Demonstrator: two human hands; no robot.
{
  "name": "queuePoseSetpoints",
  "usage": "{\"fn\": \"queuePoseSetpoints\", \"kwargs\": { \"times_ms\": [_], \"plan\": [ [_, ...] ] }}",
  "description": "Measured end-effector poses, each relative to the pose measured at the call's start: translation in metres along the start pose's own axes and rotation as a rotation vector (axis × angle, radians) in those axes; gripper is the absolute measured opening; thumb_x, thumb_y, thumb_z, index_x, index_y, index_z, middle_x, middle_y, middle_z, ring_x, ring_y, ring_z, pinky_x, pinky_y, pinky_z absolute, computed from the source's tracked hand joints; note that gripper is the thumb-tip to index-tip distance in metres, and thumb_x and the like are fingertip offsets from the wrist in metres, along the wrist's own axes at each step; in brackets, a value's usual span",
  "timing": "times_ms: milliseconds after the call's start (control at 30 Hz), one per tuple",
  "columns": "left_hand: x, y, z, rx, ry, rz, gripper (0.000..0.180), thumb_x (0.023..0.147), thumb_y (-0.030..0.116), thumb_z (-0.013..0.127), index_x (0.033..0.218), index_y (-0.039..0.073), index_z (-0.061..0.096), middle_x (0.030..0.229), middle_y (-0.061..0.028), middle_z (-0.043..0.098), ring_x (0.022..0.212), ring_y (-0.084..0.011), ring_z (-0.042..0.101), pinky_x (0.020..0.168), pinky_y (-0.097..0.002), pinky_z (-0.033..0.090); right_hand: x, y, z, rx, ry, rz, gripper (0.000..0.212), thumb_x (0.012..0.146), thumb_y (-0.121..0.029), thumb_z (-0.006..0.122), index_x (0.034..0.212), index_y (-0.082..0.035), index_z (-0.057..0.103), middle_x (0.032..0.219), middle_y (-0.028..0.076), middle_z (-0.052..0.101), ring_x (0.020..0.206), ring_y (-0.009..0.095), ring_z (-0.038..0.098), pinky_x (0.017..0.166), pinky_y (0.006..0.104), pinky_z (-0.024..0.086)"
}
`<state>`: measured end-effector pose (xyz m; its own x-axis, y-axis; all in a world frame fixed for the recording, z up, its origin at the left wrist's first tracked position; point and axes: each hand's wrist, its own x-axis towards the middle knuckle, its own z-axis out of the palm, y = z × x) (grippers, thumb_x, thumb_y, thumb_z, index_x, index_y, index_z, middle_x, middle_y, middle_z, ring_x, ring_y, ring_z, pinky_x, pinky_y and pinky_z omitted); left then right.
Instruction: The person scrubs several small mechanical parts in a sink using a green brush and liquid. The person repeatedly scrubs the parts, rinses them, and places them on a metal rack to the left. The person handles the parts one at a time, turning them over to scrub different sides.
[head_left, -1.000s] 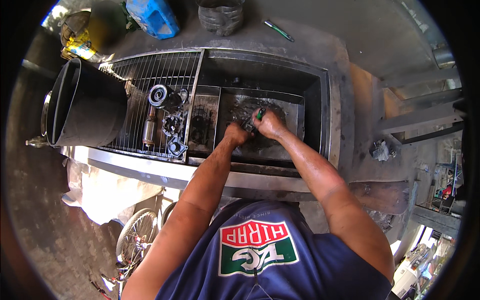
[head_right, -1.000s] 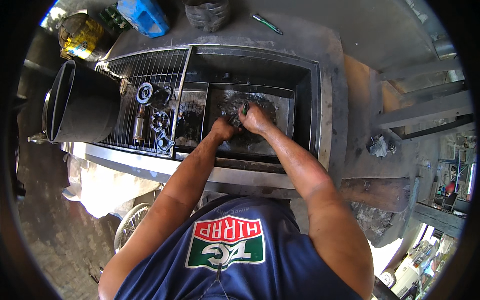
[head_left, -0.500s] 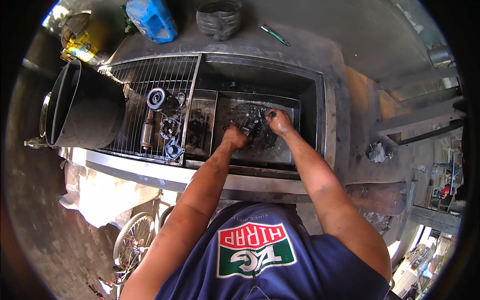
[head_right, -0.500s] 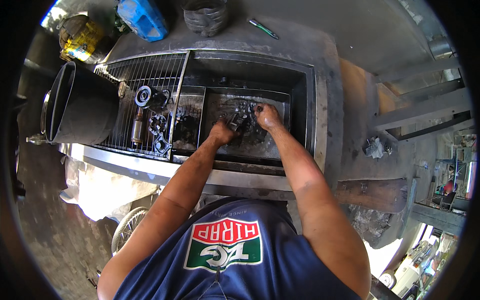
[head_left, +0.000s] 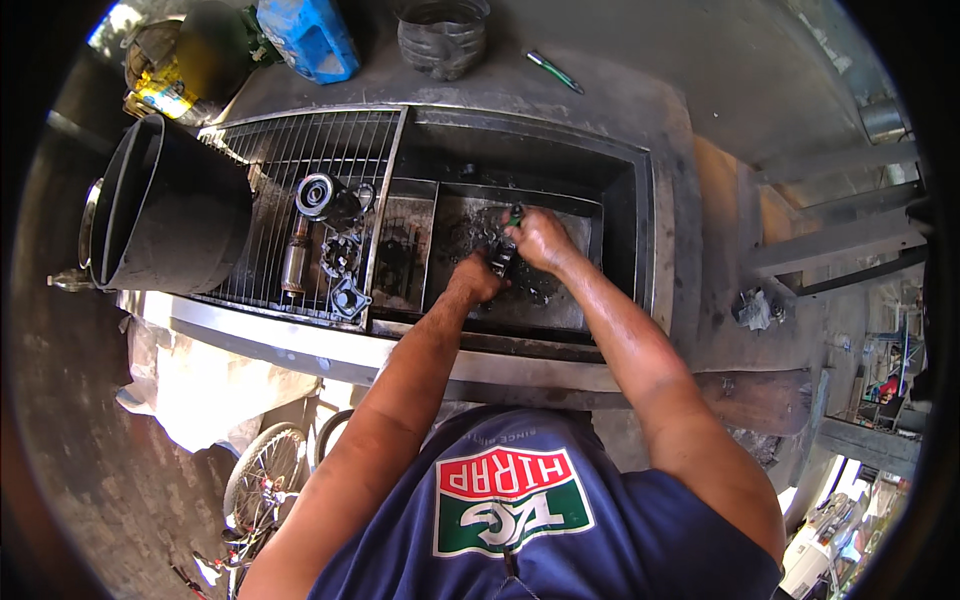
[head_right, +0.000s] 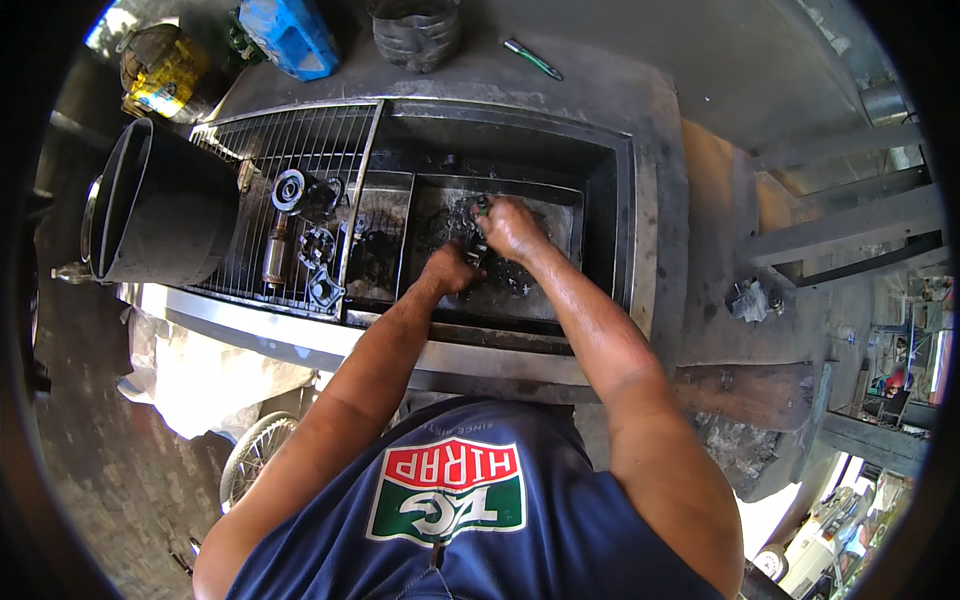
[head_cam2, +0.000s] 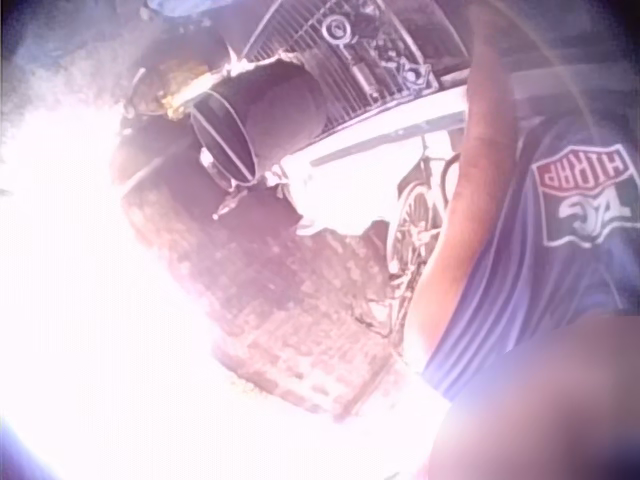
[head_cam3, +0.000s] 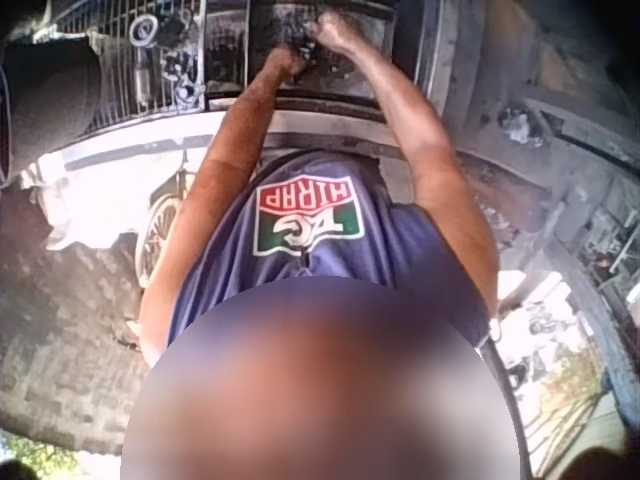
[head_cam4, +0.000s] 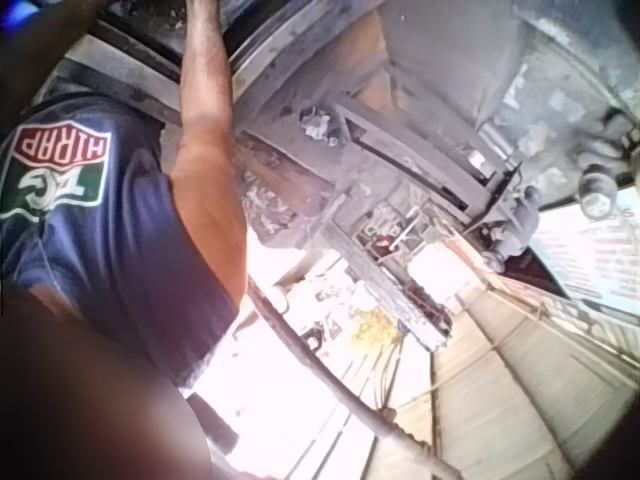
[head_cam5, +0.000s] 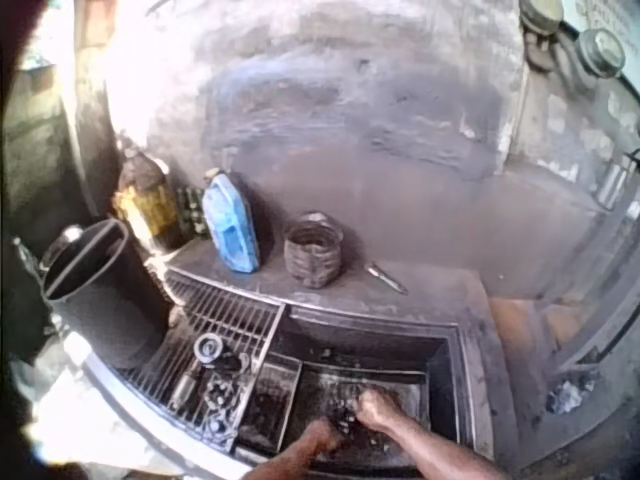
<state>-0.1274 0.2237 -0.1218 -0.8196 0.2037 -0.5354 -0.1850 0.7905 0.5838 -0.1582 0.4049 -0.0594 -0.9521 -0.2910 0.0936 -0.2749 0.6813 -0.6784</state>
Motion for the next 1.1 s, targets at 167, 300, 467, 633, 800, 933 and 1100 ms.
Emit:
{"fn": "queuePoseSetpoints", "kwargs": {
  "times_ms": [167, 300, 467, 633, 800, 933, 1100],
  "plan": [
    [0.003, -0.015, 0.002, -0.148, 0.036, -0.086, 0.108, 0.075, 0.041, 0.093, 0.158, -0.002, 0.039, 0.147, -0.0264, 0.061, 0.139, -0.0380, 0.058, 0.118, -0.0419, 0.046, -0.010, 0.025, 0.020, 0.056, -0.002, 0.241, 0.020, 0.091, -0.019, 0.078, 0.105, -0.005, 0.075, 0.102, 0.020, 0.077, 0.098, 0.038, 0.075, 0.086, 0.0437, 0.058],
    [0.004, -0.028, 0.004, -0.157, 0.133, -0.025, 0.123, 0.074, 0.038, 0.094, 0.168, 0.009, 0.021, 0.145, -0.0276, 0.061, 0.137, -0.0394, 0.059, 0.118, -0.0432, 0.046, -0.016, 0.074, 0.030, -0.051, 0.002, 0.362, 0.016, 0.091, -0.016, 0.078, 0.103, -0.005, 0.076, 0.098, 0.015, 0.078, 0.094, 0.030, 0.076, 0.085, 0.0407, 0.058],
    [0.000, -0.018, 0.003, -0.003, 0.026, -0.079, 0.131, 0.072, 0.031, 0.095, 0.170, 0.014, 0.010, 0.141, -0.0294, 0.063, 0.134, -0.0396, 0.061, 0.116, -0.0447, 0.048, -0.029, 0.064, 0.041, 0.144, -0.098, 0.355, 0.016, 0.089, -0.013, 0.080, 0.103, -0.005, 0.076, 0.097, 0.013, 0.078, 0.091, 0.025, 0.074, 0.086, 0.0394, 0.057],
    [-0.003, -0.008, 0.004, 0.027, -0.001, -0.137, 0.125, 0.075, 0.023, 0.090, 0.170, 0.016, 0.009, 0.134, -0.0286, 0.067, 0.129, -0.0412, 0.064, 0.112, -0.0467, 0.051, -0.020, 0.026, 0.029, 0.194, -0.347, 0.278, 0.018, 0.089, -0.010, 0.081, 0.105, -0.005, 0.077, 0.097, 0.011, 0.078, 0.091, 0.023, 0.073, 0.088, 0.0384, 0.056],
    [0.000, -0.014, 0.008, 0.082, 0.043, -0.107, 0.123, 0.078, 0.023, 0.087, 0.171, 0.016, 0.007, 0.132, -0.0281, 0.069, 0.127, -0.0400, 0.066, 0.110, -0.0467, 0.052, -0.019, 0.017, 0.025, 0.127, -0.138, 0.128, 0.020, 0.091, -0.013, 0.078, 0.110, -0.005, 0.075, 0.101, 0.014, 0.078, 0.095, 0.025, 0.075, 0.088, 0.0387, 0.057],
    [0.005, -0.019, 0.010, 0.048, 0.010, -0.137, 0.128, 0.074, 0.026, 0.091, 0.171, 0.012, 0.008, 0.134, -0.0275, 0.068, 0.127, -0.0400, 0.066, 0.111, -0.0453, 0.052, -0.022, 0.013, 0.025, 0.124, -0.368, 0.196, 0.024, 0.089, -0.012, 0.080, 0.113, -0.008, 0.077, 0.107, 0.013, 0.079, 0.102, 0.027, 0.076, 0.091, 0.0392, 0.059],
    [0.007, -0.024, 0.010, 0.055, -0.011, -0.082, 0.133, 0.071, 0.029, 0.095, 0.170, 0.009, 0.008, 0.137, -0.0272, 0.067, 0.129, -0.0402, 0.065, 0.112, -0.0440, 0.052, -0.026, 0.004, 0.021, 0.009, -0.251, 0.161, 0.022, 0.090, -0.010, 0.078, 0.112, -0.008, 0.078, 0.108, 0.015, 0.079, 0.100, 0.028, 0.077, 0.090, 0.0391, 0.059]
  ]
}}
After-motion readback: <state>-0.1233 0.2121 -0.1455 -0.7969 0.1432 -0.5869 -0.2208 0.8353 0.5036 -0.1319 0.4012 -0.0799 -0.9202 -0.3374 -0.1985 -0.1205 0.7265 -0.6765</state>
